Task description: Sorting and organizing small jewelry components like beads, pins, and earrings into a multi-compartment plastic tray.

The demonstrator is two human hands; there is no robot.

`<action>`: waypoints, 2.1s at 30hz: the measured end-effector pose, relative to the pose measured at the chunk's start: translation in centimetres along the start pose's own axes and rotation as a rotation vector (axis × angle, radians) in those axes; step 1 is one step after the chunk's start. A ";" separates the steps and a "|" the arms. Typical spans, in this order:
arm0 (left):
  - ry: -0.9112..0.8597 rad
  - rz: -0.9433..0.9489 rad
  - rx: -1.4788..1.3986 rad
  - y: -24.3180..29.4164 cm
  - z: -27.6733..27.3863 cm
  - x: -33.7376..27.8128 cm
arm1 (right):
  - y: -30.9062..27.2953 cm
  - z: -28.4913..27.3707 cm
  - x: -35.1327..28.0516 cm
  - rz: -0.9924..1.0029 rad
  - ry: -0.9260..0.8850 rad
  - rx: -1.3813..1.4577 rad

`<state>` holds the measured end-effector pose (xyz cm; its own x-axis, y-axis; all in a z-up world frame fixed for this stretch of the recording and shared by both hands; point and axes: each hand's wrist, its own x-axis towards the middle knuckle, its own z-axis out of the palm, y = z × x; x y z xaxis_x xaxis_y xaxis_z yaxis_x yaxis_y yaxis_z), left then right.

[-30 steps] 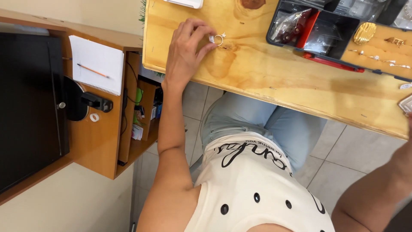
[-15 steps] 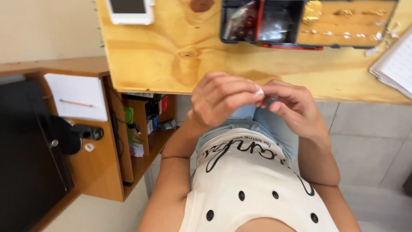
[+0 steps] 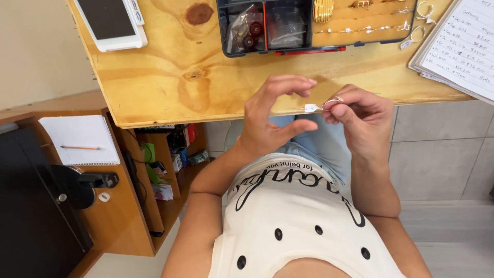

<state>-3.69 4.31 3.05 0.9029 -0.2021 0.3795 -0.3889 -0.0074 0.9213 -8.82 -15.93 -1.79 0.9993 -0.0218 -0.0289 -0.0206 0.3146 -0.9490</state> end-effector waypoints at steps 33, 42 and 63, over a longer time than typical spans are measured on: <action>-0.151 0.354 1.048 -5.1 6.4 6.4 | -7.9 -6.0 9.3 -0.390 0.061 -0.813; -0.105 0.347 1.072 -5.2 6.8 6.4 | -7.4 -5.4 10.4 -0.443 -0.043 -1.013; -0.024 0.386 1.042 -5.2 7.0 6.3 | -6.6 -7.4 10.8 -0.487 -0.123 -1.243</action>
<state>2.73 -3.72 0.02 0.6884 -0.3870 0.6135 -0.6171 -0.7570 0.2149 1.86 -25.26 1.84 0.9074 0.2212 0.3574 0.3881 -0.7674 -0.5104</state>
